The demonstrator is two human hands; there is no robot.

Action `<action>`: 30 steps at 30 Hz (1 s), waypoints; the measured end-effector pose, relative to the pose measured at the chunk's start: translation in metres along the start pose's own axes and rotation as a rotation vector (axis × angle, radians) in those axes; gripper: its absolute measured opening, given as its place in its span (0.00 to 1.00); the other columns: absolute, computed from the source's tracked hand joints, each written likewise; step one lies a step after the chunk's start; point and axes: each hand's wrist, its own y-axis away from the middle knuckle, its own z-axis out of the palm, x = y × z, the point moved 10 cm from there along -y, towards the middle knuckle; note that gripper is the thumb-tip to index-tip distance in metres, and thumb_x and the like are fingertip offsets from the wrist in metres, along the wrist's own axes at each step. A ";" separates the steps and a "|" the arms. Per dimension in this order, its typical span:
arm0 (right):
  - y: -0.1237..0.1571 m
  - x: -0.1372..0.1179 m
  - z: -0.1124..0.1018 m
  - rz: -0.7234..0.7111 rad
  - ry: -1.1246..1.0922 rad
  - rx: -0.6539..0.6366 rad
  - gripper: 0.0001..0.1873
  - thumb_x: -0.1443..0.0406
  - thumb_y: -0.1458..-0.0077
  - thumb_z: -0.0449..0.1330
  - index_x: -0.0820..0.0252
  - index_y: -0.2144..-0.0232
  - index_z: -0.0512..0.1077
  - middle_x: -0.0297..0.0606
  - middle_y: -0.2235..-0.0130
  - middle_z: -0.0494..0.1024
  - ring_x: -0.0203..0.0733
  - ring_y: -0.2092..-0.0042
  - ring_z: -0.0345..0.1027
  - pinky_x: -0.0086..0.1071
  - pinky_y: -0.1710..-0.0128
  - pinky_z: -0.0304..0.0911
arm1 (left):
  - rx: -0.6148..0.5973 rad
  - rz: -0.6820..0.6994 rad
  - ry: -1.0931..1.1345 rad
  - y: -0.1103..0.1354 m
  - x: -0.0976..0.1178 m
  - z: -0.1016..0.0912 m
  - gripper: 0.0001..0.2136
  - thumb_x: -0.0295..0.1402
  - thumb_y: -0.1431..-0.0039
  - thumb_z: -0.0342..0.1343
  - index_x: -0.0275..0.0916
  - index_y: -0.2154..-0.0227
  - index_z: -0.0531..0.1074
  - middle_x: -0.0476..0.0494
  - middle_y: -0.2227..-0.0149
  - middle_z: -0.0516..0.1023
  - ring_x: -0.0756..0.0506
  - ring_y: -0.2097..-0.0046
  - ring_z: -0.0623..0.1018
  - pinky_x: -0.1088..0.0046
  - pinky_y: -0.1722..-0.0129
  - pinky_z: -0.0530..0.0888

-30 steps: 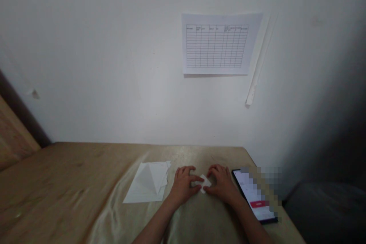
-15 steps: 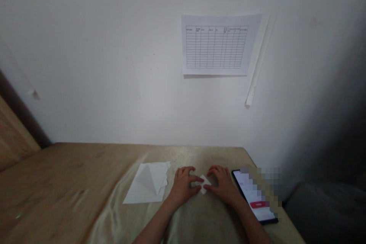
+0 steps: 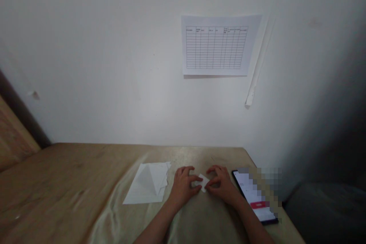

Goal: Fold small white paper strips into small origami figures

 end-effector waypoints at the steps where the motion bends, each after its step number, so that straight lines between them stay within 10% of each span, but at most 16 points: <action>1: 0.000 0.000 0.000 -0.001 0.005 0.002 0.02 0.61 0.48 0.67 0.48 0.72 0.82 0.35 0.44 0.73 0.49 0.35 0.55 0.52 0.31 0.41 | 0.000 0.001 0.000 0.000 0.000 0.000 0.14 0.38 0.47 0.68 0.58 0.57 0.82 0.48 0.40 0.71 0.35 0.38 0.65 0.52 0.36 0.60; 30: -0.006 0.004 -0.011 0.103 0.173 0.210 0.08 0.60 0.42 0.62 0.47 0.64 0.83 0.42 0.50 0.76 0.51 0.44 0.66 0.44 0.42 0.59 | -0.012 -0.010 -0.005 -0.003 -0.003 0.000 0.15 0.41 0.49 0.69 0.59 0.56 0.82 0.48 0.40 0.72 0.35 0.38 0.65 0.51 0.36 0.59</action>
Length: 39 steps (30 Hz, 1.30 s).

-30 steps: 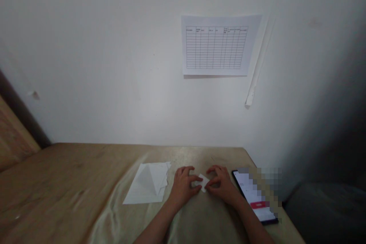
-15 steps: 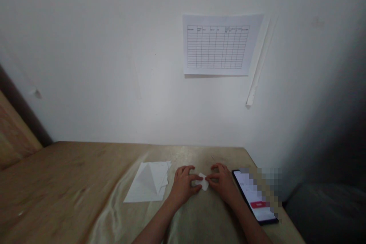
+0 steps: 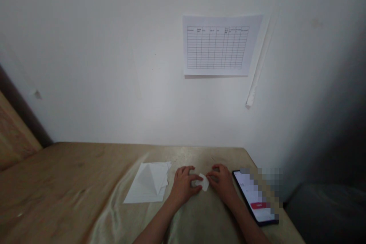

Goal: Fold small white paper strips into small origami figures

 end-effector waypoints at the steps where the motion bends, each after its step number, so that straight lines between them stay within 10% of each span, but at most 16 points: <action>1: -0.001 0.002 0.002 0.001 -0.008 -0.004 0.08 0.61 0.43 0.62 0.47 0.64 0.82 0.41 0.49 0.75 0.51 0.43 0.66 0.44 0.41 0.59 | 0.001 -0.003 0.003 0.000 0.000 -0.001 0.15 0.41 0.49 0.69 0.59 0.57 0.82 0.48 0.40 0.72 0.35 0.38 0.65 0.51 0.36 0.59; 23: 0.004 -0.004 0.009 -0.091 -0.163 -0.132 0.04 0.65 0.48 0.66 0.49 0.70 0.81 0.38 0.45 0.72 0.49 0.38 0.58 0.45 0.35 0.50 | 0.010 -0.002 0.021 0.001 -0.003 0.000 0.15 0.40 0.49 0.70 0.60 0.57 0.82 0.48 0.41 0.72 0.35 0.38 0.66 0.53 0.36 0.60; 39: 0.009 -0.011 0.014 -0.073 -0.171 -0.351 0.03 0.61 0.53 0.69 0.47 0.71 0.82 0.35 0.38 0.66 0.53 0.32 0.47 0.58 0.30 0.23 | 0.015 -0.005 0.039 0.000 -0.005 0.001 0.15 0.39 0.50 0.70 0.59 0.58 0.82 0.47 0.41 0.73 0.34 0.38 0.66 0.52 0.36 0.60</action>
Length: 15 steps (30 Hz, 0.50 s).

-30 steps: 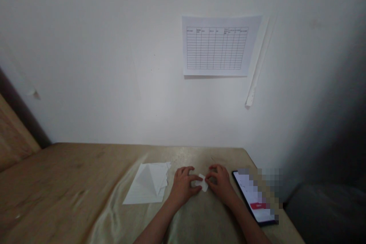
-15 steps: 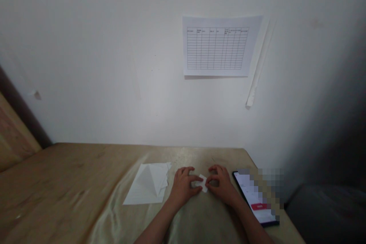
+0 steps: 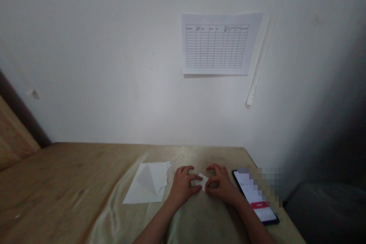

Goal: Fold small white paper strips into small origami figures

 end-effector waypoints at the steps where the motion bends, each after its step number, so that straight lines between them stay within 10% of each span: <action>1: 0.000 -0.001 0.000 -0.003 0.006 -0.009 0.04 0.61 0.53 0.69 0.47 0.70 0.82 0.35 0.38 0.66 0.53 0.31 0.46 0.58 0.30 0.22 | -0.003 -0.004 -0.001 0.000 0.000 0.000 0.15 0.39 0.50 0.70 0.59 0.58 0.82 0.47 0.41 0.73 0.34 0.38 0.66 0.52 0.36 0.60; 10: 0.000 -0.001 0.005 -0.020 0.021 -0.014 0.04 0.61 0.53 0.68 0.47 0.70 0.81 0.34 0.39 0.67 0.54 0.31 0.46 0.59 0.31 0.21 | 0.004 0.014 -0.012 0.001 0.003 -0.001 0.14 0.39 0.49 0.69 0.58 0.57 0.82 0.46 0.40 0.72 0.34 0.38 0.66 0.51 0.36 0.61; 15: 0.000 0.002 -0.005 -0.053 0.009 0.146 0.06 0.63 0.49 0.65 0.49 0.67 0.80 0.37 0.42 0.70 0.50 0.36 0.55 0.49 0.32 0.45 | -0.001 0.041 -0.029 0.003 0.006 0.000 0.15 0.38 0.46 0.68 0.58 0.55 0.81 0.47 0.40 0.72 0.35 0.37 0.66 0.50 0.36 0.60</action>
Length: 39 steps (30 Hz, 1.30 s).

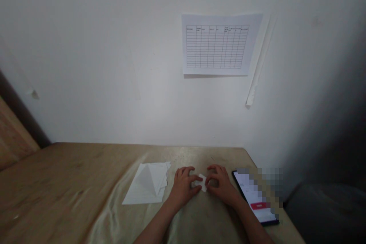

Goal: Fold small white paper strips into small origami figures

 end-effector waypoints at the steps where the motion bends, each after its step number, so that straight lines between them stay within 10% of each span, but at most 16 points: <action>1: 0.000 0.001 -0.002 0.000 -0.004 0.024 0.07 0.64 0.49 0.64 0.49 0.66 0.80 0.38 0.42 0.70 0.50 0.36 0.56 0.47 0.33 0.48 | -0.012 0.004 -0.001 0.000 0.000 0.001 0.15 0.38 0.46 0.68 0.59 0.55 0.81 0.49 0.39 0.72 0.35 0.37 0.65 0.48 0.35 0.58; 11: -0.002 0.010 -0.003 0.030 -0.003 0.050 0.12 0.61 0.50 0.67 0.46 0.61 0.82 0.39 0.42 0.69 0.52 0.36 0.56 0.47 0.34 0.50 | -0.194 0.000 0.013 0.001 -0.004 0.008 0.19 0.39 0.43 0.65 0.64 0.49 0.76 0.57 0.37 0.72 0.33 0.32 0.60 0.38 0.33 0.45; 39: -0.002 -0.007 0.003 0.032 0.136 -0.001 0.12 0.61 0.47 0.66 0.43 0.59 0.81 0.38 0.43 0.70 0.52 0.38 0.57 0.50 0.33 0.41 | -0.075 0.124 0.062 -0.006 0.000 -0.003 0.09 0.36 0.42 0.65 0.54 0.59 0.82 0.50 0.50 0.83 0.37 0.41 0.71 0.42 0.33 0.49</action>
